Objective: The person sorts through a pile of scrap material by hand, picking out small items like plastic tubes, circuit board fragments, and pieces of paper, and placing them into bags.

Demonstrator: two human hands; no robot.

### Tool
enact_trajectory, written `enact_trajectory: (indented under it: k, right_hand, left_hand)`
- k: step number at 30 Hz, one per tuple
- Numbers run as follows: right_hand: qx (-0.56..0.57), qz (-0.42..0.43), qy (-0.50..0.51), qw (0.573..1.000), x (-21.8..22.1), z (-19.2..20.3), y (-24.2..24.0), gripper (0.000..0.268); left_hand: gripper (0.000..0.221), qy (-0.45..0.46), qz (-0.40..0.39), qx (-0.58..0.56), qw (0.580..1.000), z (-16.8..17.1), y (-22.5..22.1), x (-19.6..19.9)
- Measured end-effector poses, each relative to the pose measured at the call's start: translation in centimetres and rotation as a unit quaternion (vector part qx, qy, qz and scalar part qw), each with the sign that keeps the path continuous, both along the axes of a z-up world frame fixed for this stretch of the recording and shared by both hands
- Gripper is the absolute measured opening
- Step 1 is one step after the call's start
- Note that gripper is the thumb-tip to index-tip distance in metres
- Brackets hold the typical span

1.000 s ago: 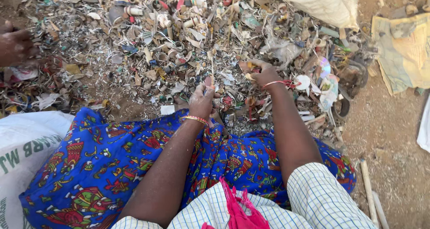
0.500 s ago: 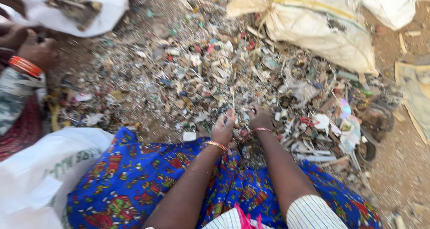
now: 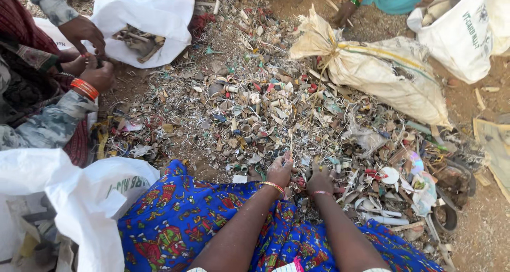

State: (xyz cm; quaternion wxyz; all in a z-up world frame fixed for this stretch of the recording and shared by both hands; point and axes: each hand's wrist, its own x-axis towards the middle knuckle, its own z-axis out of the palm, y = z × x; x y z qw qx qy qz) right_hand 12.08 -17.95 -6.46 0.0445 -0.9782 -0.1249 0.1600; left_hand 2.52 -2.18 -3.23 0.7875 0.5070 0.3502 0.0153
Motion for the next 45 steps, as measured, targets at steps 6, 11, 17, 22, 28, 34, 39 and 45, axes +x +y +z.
enact_trajectory:
  k: [6,11,17,22,28,34,39,45]
  right_hand:
    - [-0.061,0.128,-0.086,0.986,-0.7,0.9,-1.7,0.040]
    - [0.166,-0.070,0.025,0.983,2.7,2.6,-2.3,0.039]
    - [0.541,-0.235,0.240,0.771,6.7,7.5,-1.2,0.040]
    - [0.617,-0.247,0.264,0.699,5.5,8.3,3.0,0.042]
    - [0.562,-0.255,0.240,0.749,-4.4,5.7,9.8,0.046]
    - [0.620,-0.263,0.327,0.663,-9.6,7.5,11.1,0.053]
    - [0.664,-0.293,0.290,0.624,-9.7,11.8,10.6,0.062]
    - [0.668,-0.365,0.329,0.559,-6.7,13.1,6.8,0.048]
  left_hand:
    - [0.033,0.005,-0.006,0.016,1.000,-1.2,-0.1,0.0]
    - [0.034,0.042,-0.004,0.016,0.999,-2.0,0.4,-0.2]
    - [0.034,0.056,-0.012,-0.037,0.998,-3.1,0.4,0.2]
    - [0.031,-0.018,0.039,-0.204,0.978,-3.5,0.4,0.9]
    - [0.043,-0.002,0.133,-0.129,0.983,-3.5,2.2,1.5]
    - [0.084,0.025,0.066,-0.089,0.994,-3.4,2.8,-1.3]
    - [0.100,0.011,-0.008,-0.143,0.990,0.3,2.1,-2.3]
    - [0.077,-0.104,-0.157,0.290,0.938,7.1,-0.3,-3.9]
